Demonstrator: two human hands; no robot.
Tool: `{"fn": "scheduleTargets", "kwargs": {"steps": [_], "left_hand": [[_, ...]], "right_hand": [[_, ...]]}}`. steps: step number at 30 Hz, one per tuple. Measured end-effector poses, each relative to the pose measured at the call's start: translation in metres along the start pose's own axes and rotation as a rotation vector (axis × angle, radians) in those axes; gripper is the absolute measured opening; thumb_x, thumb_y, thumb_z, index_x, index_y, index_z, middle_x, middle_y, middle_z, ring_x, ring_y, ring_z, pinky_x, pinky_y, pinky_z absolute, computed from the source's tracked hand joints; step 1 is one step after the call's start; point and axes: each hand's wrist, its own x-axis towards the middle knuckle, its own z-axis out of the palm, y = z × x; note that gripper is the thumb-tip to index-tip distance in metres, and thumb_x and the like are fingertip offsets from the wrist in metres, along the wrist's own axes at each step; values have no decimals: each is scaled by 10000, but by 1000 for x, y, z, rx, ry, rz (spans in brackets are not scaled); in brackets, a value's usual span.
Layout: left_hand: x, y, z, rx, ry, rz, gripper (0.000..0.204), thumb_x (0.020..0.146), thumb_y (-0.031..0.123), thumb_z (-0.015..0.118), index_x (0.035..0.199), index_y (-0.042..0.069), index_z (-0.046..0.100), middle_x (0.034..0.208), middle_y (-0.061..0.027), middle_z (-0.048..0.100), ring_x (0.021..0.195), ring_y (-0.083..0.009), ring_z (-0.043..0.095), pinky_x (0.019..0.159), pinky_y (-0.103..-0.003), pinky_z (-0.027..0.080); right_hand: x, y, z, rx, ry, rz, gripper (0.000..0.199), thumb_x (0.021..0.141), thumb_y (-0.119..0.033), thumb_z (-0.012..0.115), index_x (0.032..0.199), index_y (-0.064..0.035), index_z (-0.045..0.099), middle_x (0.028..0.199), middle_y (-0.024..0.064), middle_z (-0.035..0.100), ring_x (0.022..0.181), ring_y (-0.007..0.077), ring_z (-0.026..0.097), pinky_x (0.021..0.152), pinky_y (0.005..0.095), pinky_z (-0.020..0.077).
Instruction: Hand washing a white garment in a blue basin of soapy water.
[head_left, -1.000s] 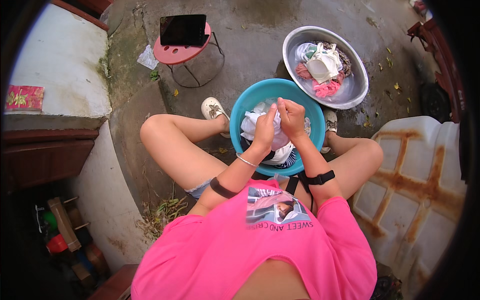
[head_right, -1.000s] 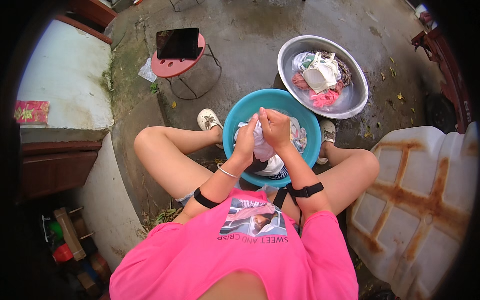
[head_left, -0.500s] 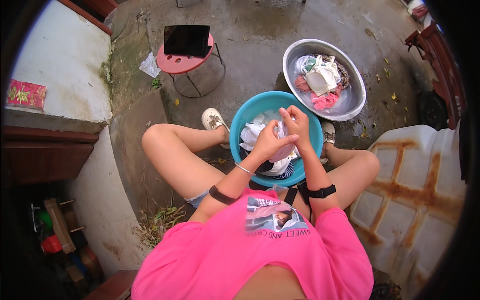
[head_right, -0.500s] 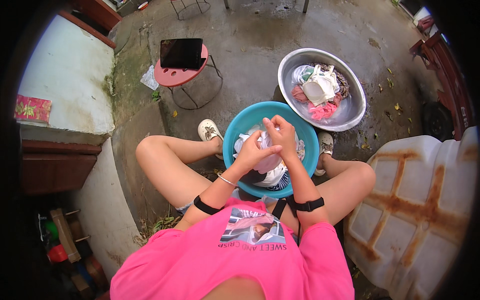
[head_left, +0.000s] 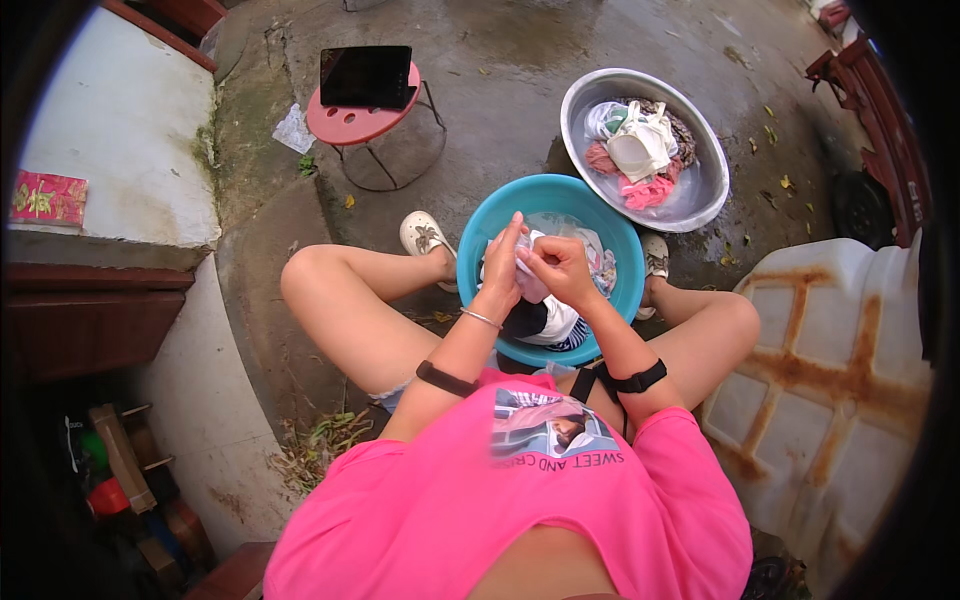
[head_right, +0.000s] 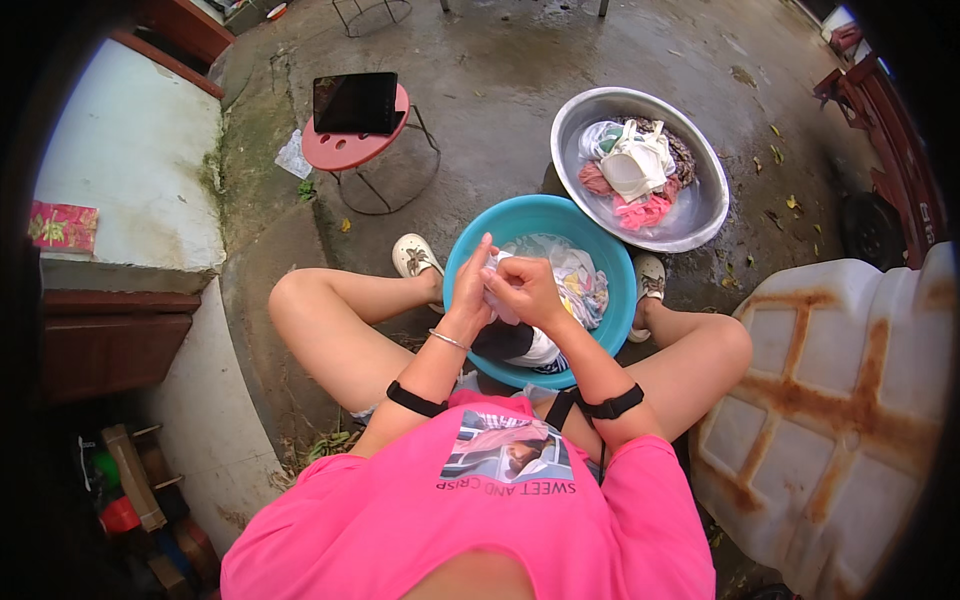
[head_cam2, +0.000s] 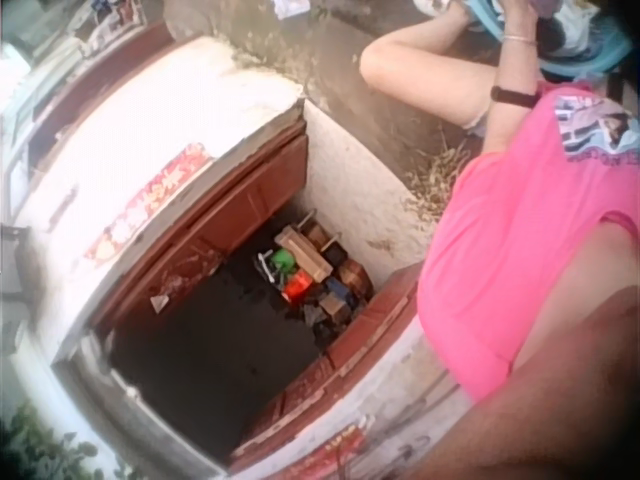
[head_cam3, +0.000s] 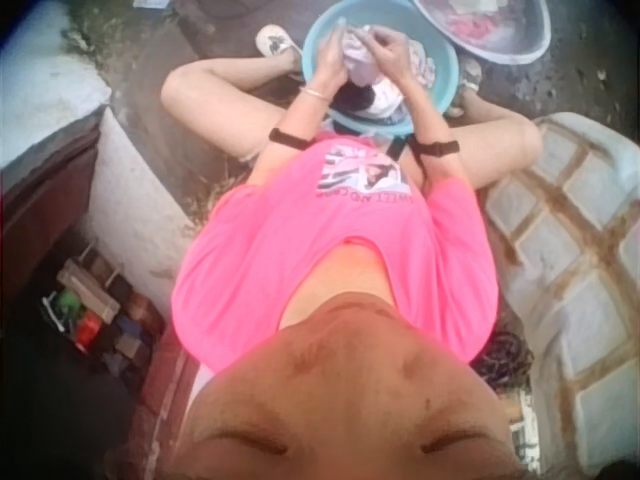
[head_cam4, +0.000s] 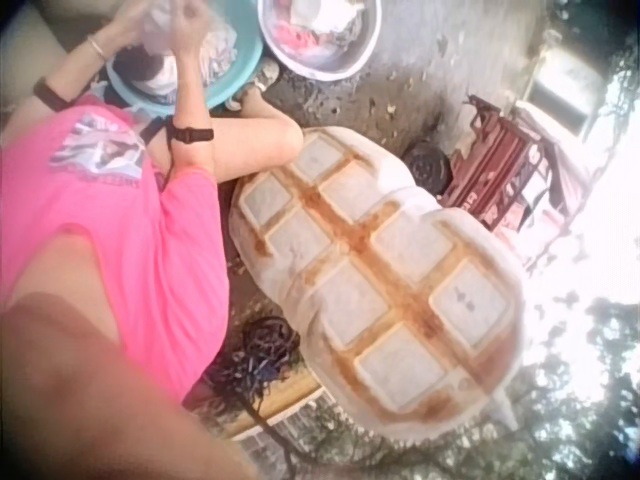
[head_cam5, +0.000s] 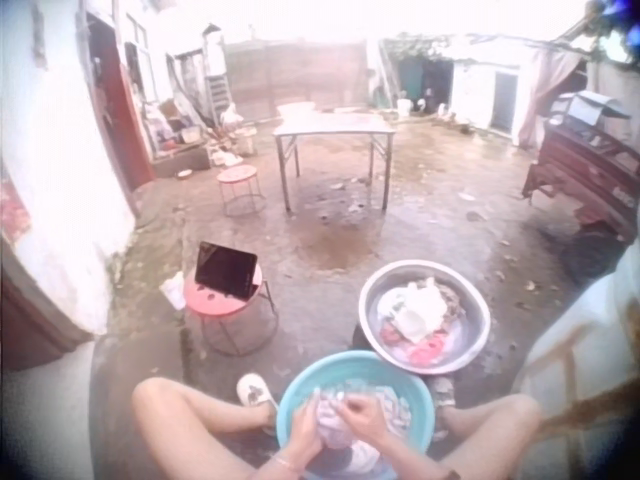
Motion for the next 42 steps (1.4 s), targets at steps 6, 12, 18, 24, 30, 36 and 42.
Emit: {"fn": "scheduleTargets", "kwargs": {"steps": [6,12,18,24,30,36,42], "left_hand": [[-17,-24,17,160,-14,27,375,920,396,457,641,145,451,609,52,415,552,-51,386,488,-233,311],[-20,-16,25,-6,12,-39,432,918,453,424,632,138,500,590,34,439,532,-56,397,485,-228,305],[-22,-19,32,48,118,47,359,932,359,438,630,166,441,593,60,418,517,-53,376,470,-229,284],[-17,-18,16,400,-8,154,364,929,353,456,646,124,438,592,40,416,509,-63,368,461,-223,270],[11,-12,-11,133,-39,176,395,924,373,457,619,123,421,562,30,384,491,-73,364,443,-226,282],[-27,-18,27,321,12,221,428,950,400,385,612,140,429,586,51,370,538,-50,328,472,-236,260],[-14,-6,0,142,-186,134,449,944,416,384,591,139,377,537,37,328,522,-60,337,500,-231,279]], "right_hand": [[6,19,2,-324,287,-135,320,764,-152,632,519,-23,472,490,116,450,396,239,439,400,335,329],[-2,-7,10,-239,163,-135,328,766,-135,638,511,-19,468,475,121,446,396,241,450,405,328,340],[5,12,10,-240,296,-151,353,804,-129,611,527,-17,423,479,79,373,406,128,384,408,274,302],[15,17,1,80,482,183,284,842,-185,605,636,5,552,506,48,481,475,58,404,430,249,313],[-7,-30,15,-108,-169,-282,284,782,-142,634,558,-21,507,485,94,453,387,191,424,402,297,332],[7,7,4,-168,282,70,311,795,-171,613,538,-43,492,493,116,463,429,273,501,417,325,387],[-14,-32,34,-443,139,-499,332,718,-186,684,510,-67,455,480,107,441,419,257,486,421,341,386]]}}
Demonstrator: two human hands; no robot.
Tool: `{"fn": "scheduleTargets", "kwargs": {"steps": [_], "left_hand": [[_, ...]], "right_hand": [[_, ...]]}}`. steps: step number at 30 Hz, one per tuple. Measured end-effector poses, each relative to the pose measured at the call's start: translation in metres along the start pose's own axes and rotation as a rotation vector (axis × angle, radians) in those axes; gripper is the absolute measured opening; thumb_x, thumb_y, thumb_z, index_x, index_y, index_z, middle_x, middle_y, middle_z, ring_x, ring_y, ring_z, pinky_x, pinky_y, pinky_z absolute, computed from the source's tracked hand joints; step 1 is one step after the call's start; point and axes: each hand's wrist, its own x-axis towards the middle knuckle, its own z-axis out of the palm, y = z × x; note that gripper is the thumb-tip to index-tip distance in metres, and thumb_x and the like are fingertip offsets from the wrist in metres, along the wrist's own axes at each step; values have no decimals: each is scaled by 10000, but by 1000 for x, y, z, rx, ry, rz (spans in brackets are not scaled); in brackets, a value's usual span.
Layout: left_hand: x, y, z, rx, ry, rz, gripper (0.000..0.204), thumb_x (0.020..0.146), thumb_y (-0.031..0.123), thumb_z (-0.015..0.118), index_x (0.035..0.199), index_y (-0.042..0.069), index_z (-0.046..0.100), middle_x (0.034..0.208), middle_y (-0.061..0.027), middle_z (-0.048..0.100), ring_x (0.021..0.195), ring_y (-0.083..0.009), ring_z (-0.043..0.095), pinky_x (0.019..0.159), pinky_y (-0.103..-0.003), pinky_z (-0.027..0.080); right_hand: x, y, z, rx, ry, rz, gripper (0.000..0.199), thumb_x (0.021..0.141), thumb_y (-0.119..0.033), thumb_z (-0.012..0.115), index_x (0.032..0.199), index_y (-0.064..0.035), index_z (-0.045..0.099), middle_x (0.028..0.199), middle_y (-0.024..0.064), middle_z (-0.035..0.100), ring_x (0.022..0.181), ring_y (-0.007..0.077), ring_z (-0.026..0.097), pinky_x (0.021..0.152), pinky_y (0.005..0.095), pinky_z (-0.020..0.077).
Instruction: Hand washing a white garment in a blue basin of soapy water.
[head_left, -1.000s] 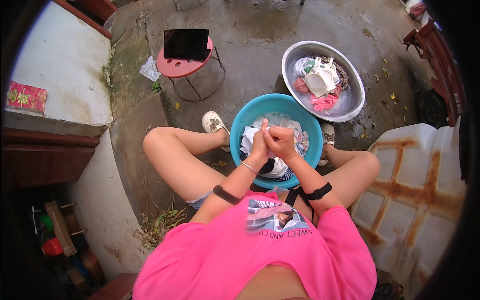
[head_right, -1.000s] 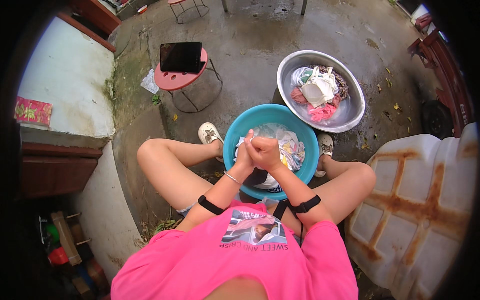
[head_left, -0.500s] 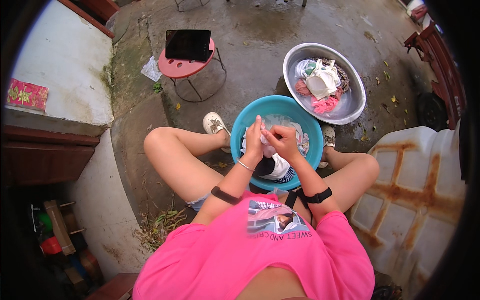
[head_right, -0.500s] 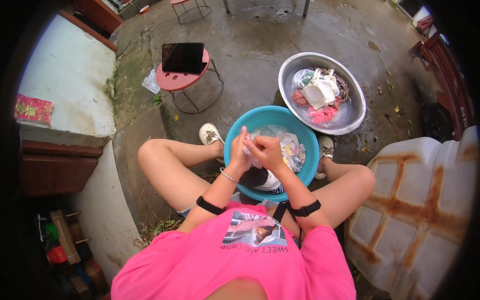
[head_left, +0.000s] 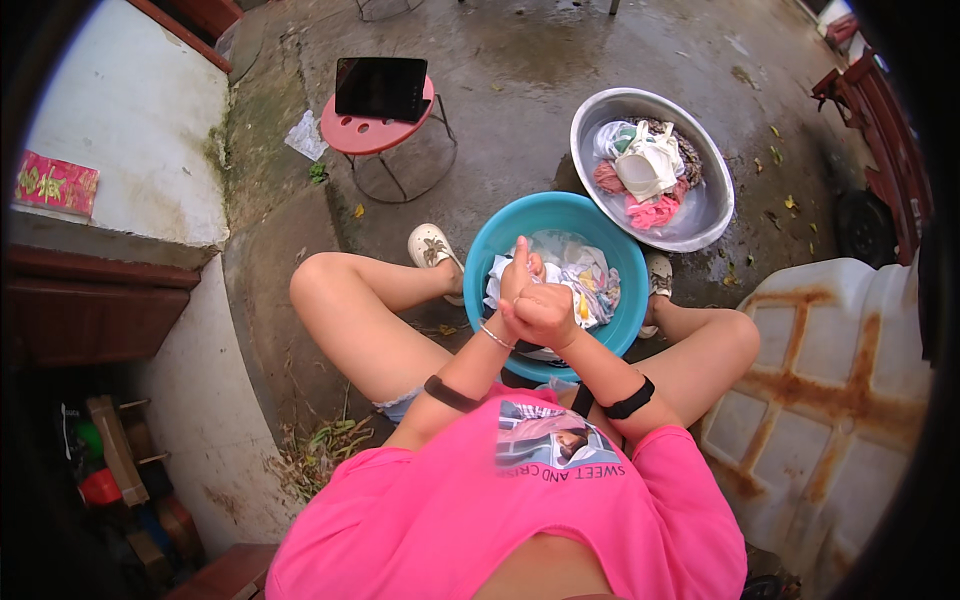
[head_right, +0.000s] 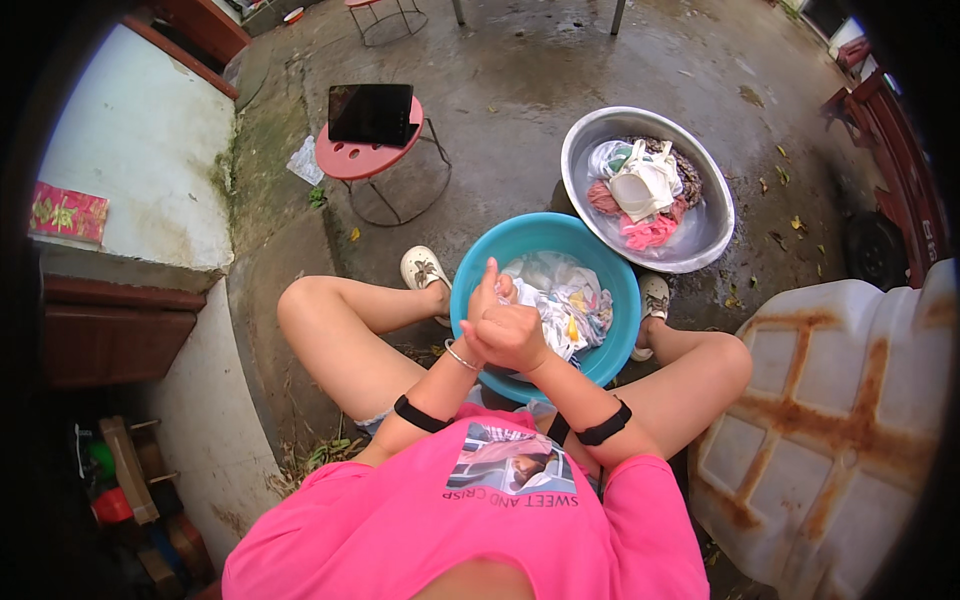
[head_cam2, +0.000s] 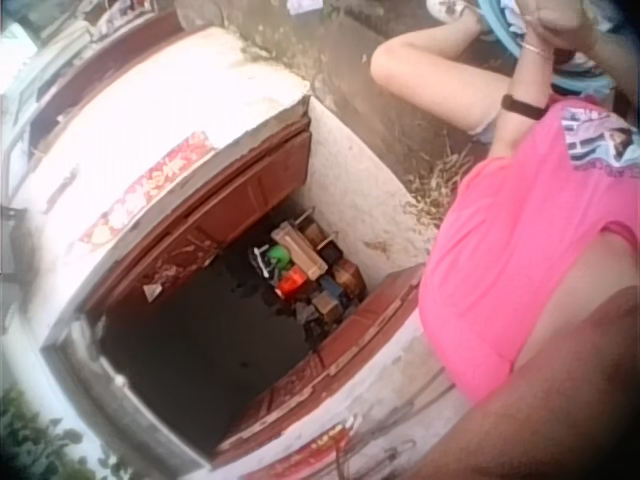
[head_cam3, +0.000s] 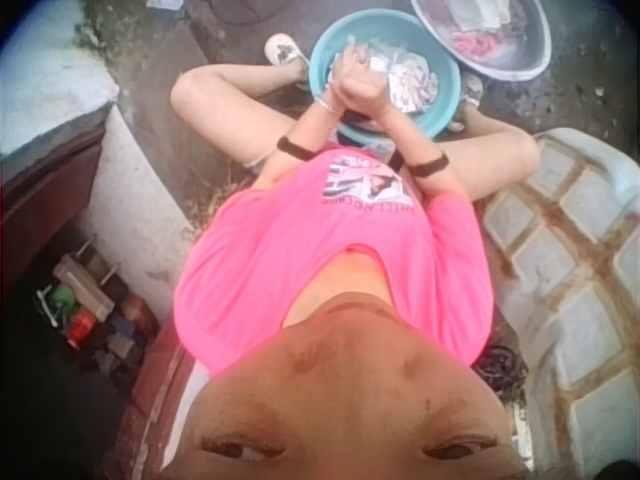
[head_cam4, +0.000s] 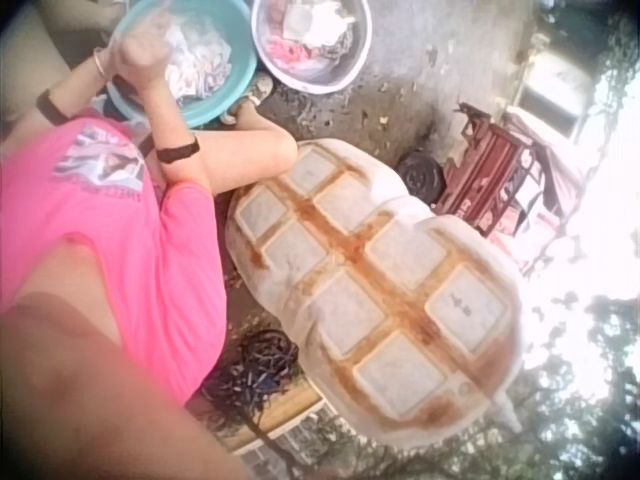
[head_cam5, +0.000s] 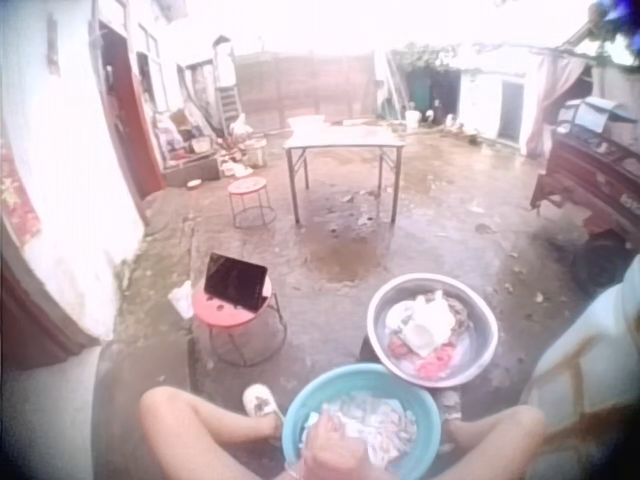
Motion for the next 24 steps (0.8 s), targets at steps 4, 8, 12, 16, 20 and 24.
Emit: {"fn": "scheduleTargets", "kwargs": {"steps": [4,8,12,16,20,24], "left_hand": [[-12,13,26,65,142,-24,394,914,437,452,682,119,471,614,39,377,545,-62,348,531,-216,293],[-16,22,27,648,-16,161,372,829,415,605,778,50,558,739,-9,558,687,-68,522,622,-216,413],[-15,33,23,425,-257,-4,287,802,230,672,977,13,604,895,-15,628,757,-68,572,665,-228,458],[-6,40,6,65,-196,72,201,871,196,575,985,32,595,972,-60,633,833,-110,593,738,-244,469],[0,60,-1,-22,-102,232,260,910,223,489,1046,12,557,1079,-141,608,941,-193,589,855,-319,462],[7,63,-21,-283,36,220,301,923,212,443,1071,-33,536,1108,-143,588,991,-228,571,893,-362,445]], "right_hand": [[6,65,-5,71,174,598,363,837,-175,587,545,-11,447,470,113,409,391,203,394,401,336,289],[4,73,-19,554,201,889,429,866,-249,590,526,-62,408,505,-57,330,491,38,292,429,258,230],[14,73,-41,915,38,968,343,833,-287,632,624,-75,460,589,-56,382,568,44,363,524,211,305],[12,63,-47,656,-340,728,349,658,-305,742,836,-24,635,726,22,592,708,160,565,693,296,440],[-12,92,-39,319,-775,790,261,645,-153,678,865,-17,645,753,31,611,695,157,590,659,312,460],[-12,101,-35,726,-143,960,122,651,-3,526,772,-8,545,670,11,537,658,85,530,598,208,413]]}}
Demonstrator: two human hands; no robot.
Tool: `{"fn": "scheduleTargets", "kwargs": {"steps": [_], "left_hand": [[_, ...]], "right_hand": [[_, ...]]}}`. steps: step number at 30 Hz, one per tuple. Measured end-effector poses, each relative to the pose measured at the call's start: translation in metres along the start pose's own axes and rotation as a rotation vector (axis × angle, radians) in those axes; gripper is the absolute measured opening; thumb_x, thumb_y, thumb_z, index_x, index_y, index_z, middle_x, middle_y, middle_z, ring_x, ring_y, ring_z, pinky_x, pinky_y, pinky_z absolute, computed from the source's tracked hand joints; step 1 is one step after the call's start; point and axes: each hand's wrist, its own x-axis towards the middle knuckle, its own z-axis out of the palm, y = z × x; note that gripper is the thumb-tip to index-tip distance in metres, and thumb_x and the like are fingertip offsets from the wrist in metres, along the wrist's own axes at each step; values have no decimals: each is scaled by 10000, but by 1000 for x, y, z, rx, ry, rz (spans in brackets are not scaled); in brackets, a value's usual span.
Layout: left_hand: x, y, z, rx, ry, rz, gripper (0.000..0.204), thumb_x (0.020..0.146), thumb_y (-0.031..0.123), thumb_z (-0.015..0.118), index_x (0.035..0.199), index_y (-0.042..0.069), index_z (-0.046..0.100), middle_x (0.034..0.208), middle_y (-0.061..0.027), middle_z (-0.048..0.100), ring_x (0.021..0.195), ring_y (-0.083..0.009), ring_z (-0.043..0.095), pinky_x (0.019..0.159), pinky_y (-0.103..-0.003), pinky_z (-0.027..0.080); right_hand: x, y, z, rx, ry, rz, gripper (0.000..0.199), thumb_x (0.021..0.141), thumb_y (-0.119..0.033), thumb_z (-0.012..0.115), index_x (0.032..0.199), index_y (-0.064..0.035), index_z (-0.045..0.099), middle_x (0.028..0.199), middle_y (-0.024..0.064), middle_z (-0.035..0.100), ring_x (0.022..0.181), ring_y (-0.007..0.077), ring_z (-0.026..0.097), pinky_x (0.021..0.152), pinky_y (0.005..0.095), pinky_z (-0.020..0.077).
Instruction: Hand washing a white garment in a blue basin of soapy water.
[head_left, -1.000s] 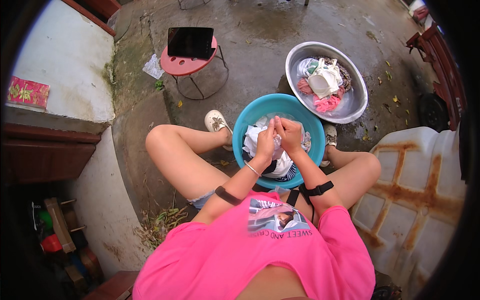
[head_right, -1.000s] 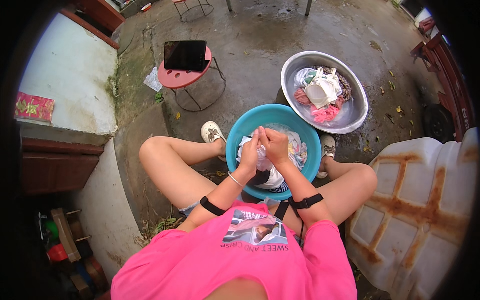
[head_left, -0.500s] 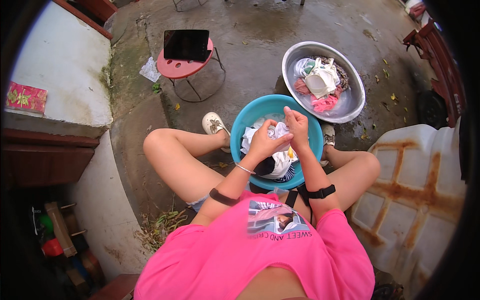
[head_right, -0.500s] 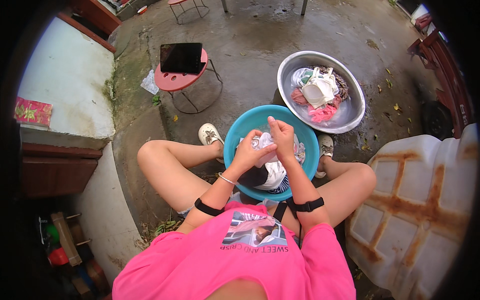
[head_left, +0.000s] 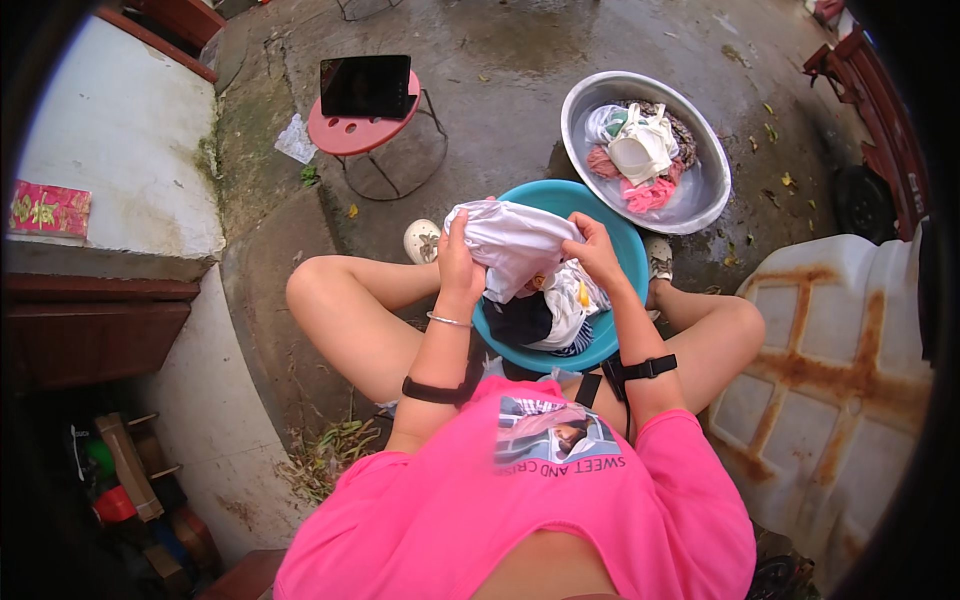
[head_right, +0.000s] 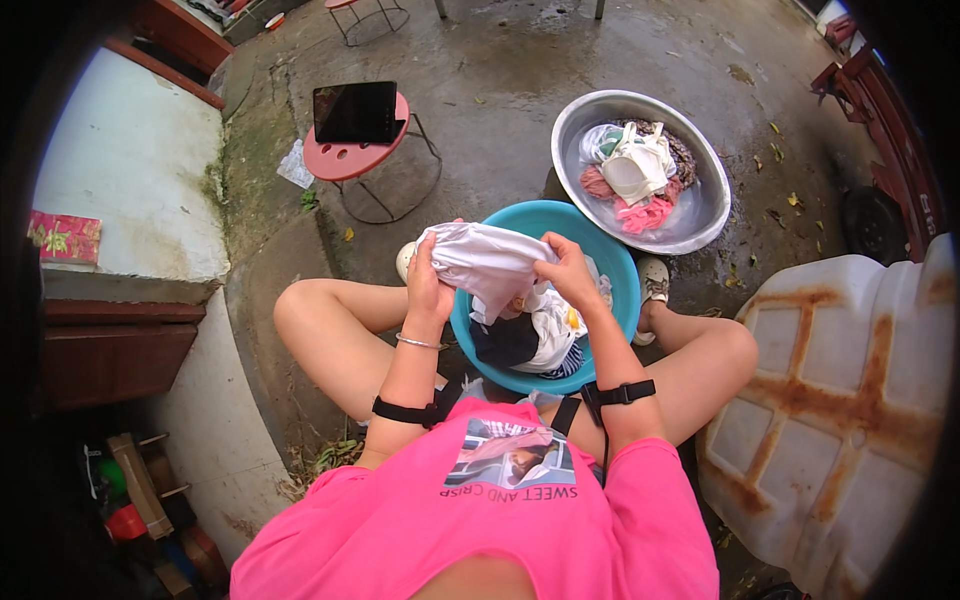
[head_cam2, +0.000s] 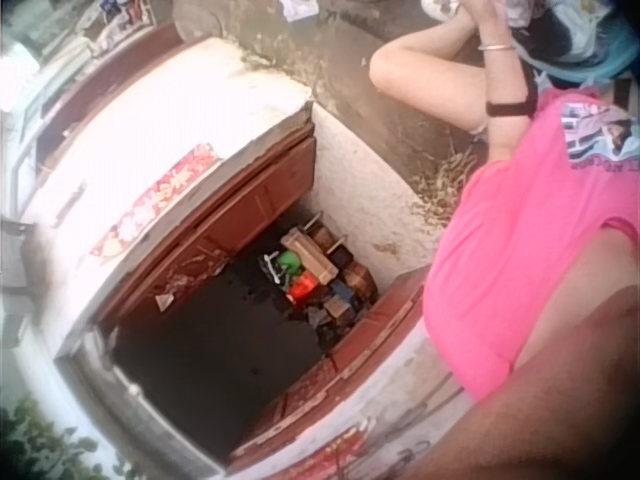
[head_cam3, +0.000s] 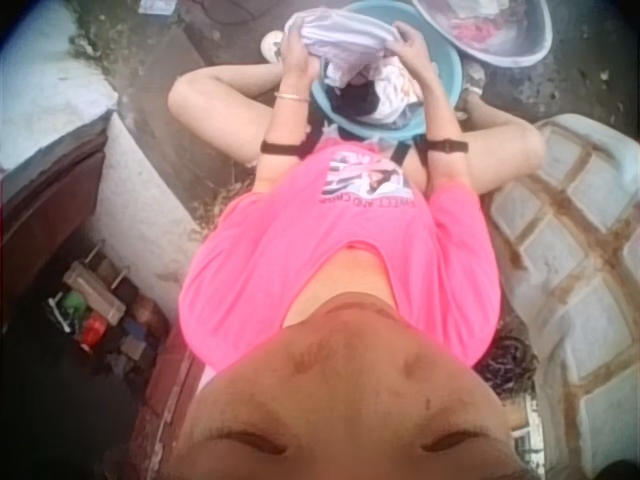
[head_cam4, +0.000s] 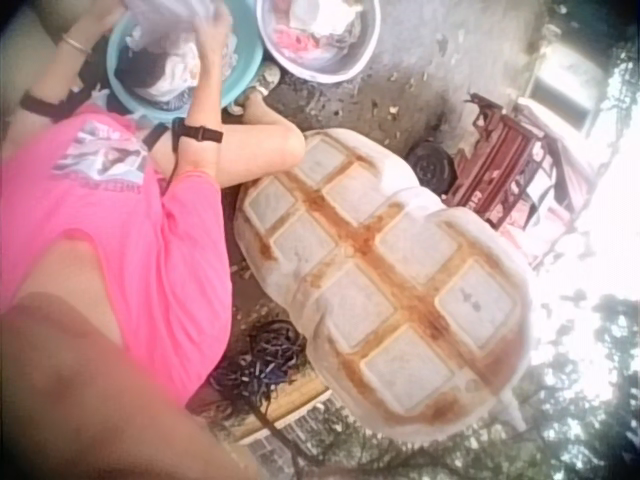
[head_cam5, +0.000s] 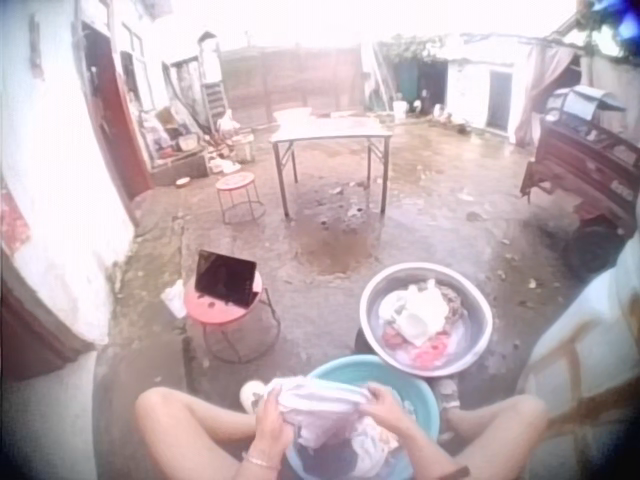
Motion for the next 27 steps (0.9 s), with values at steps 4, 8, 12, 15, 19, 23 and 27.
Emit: {"fn": "scheduleTargets", "kwargs": {"steps": [4,8,12,15,19,23,27], "left_hand": [[11,-29,-27,-23,43,-149,245,920,199,467,1043,2,545,1035,-106,603,968,-220,580,850,-357,466],[2,-53,-22,38,-13,-310,246,903,311,521,861,70,538,708,-8,501,603,-89,469,552,-234,438],[-26,-71,20,259,137,-212,341,905,401,489,703,127,475,606,42,404,527,-58,354,469,-222,287],[-23,-72,23,371,169,-155,364,915,370,474,633,145,430,573,51,364,511,-51,328,456,-223,258],[-7,-57,4,223,166,-226,426,905,398,466,579,147,357,528,45,338,459,-68,302,426,-242,248],[-22,-50,36,164,239,-301,326,896,347,516,645,148,453,591,41,422,506,-66,389,457,-227,298],[-18,-57,13,220,48,-341,265,854,328,599,731,102,535,662,37,496,608,-59,489,531,-231,389]], "right_hand": [[-21,-24,58,84,78,-294,105,678,-45,503,763,-33,562,685,43,565,654,120,550,647,241,445],[-48,-47,92,-651,-187,-799,257,701,-220,672,553,-90,507,507,50,505,469,286,510,543,323,446],[-11,2,58,-601,272,-618,330,774,-212,624,522,-55,481,501,102,494,443,288,505,424,356,387],[-7,7,56,-483,424,-342,316,799,-192,602,546,-40,490,499,118,486,430,292,496,409,357,376],[-53,-34,96,-632,47,-760,264,820,-167,583,615,-16,515,524,122,478,438,289,494,430,355,368],[-16,-1,68,-556,380,-634,297,841,-187,552,590,-31,524,531,130,509,465,327,496,450,380,405],[5,16,36,-658,352,-444,320,859,-214,546,606,-19,531,509,105,485,436,242,494,454,345,390]]}}
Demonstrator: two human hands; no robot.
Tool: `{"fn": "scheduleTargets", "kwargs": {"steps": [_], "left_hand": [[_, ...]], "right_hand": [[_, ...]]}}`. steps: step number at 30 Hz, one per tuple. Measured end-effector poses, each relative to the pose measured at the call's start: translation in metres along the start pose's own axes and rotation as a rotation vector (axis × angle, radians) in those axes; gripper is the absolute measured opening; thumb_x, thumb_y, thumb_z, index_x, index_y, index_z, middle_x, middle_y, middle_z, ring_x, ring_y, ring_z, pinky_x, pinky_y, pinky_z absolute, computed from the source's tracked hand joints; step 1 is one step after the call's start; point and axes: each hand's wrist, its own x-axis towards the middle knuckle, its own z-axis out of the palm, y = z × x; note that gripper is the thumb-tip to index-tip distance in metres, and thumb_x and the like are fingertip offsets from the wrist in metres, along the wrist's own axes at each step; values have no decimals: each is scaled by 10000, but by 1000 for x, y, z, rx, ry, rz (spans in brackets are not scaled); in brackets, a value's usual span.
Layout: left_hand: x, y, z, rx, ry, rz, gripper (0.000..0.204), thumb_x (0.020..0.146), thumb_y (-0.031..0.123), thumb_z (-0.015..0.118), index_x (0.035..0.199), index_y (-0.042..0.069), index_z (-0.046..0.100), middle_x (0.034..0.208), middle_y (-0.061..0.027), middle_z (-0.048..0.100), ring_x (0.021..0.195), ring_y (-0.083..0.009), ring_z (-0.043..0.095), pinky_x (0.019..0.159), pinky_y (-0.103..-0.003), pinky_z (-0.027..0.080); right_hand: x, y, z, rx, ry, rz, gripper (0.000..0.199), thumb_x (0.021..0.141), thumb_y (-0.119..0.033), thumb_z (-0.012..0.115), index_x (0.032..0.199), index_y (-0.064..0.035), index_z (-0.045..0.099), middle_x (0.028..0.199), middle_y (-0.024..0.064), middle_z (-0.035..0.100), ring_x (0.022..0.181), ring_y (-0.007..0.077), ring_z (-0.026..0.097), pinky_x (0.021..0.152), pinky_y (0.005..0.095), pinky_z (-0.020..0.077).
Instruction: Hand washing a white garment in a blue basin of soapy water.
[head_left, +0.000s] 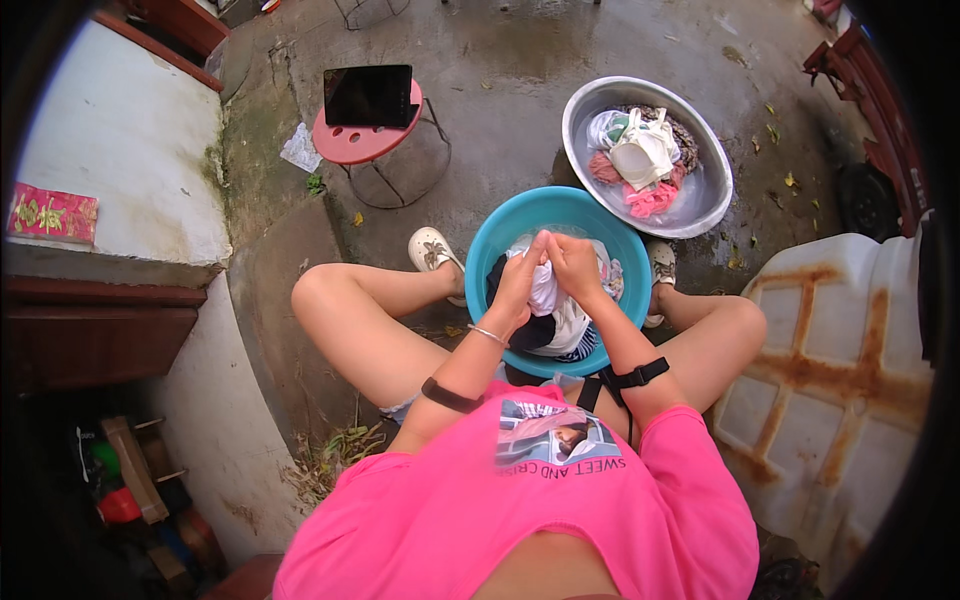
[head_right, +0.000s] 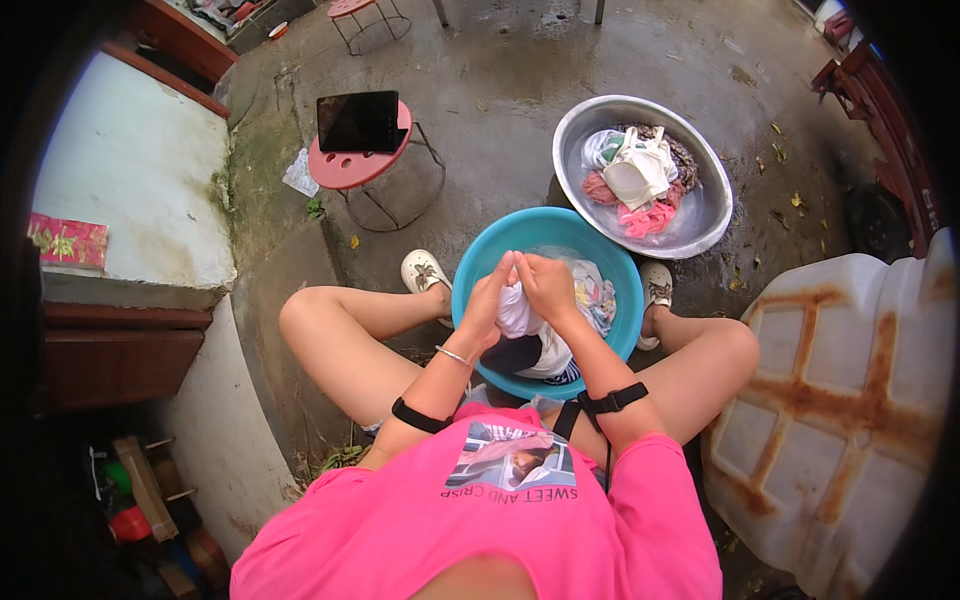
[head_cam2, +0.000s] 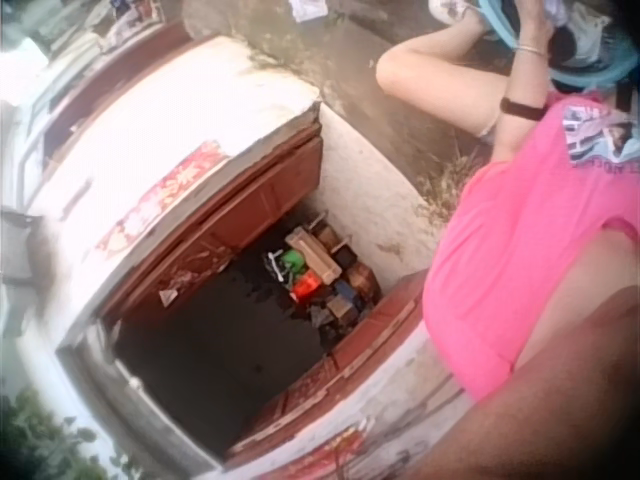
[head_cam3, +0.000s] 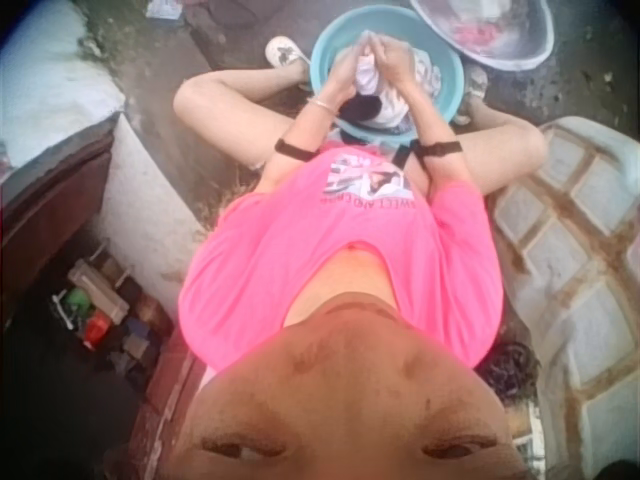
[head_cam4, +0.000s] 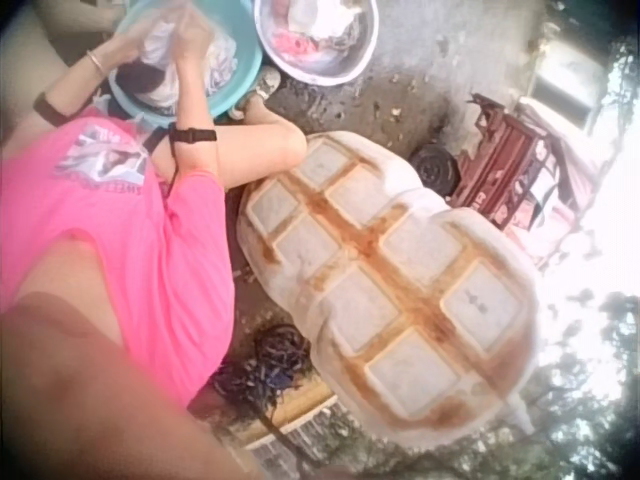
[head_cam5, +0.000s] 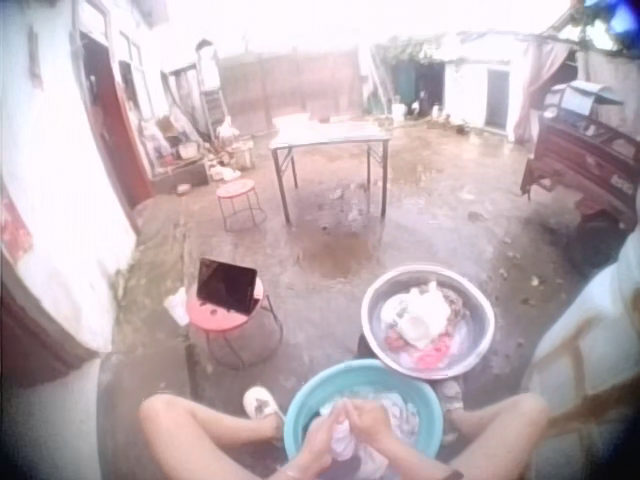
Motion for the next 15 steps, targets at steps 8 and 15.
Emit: {"fn": "scheduleTargets", "kwargs": {"steps": [8,15], "left_hand": [[-17,39,1,446,-257,69,239,692,105,685,891,-14,624,738,-63,639,614,-113,595,562,-238,459],[0,29,-21,55,-181,151,125,823,155,639,834,62,557,793,3,578,716,-73,537,635,-219,419]], "right_hand": [[20,-9,-65,707,-685,442,187,714,-158,723,778,-28,605,718,-27,580,719,56,518,680,204,410],[11,32,-43,949,-339,545,83,679,8,544,759,-7,559,811,24,609,756,106,579,658,258,459]]}}
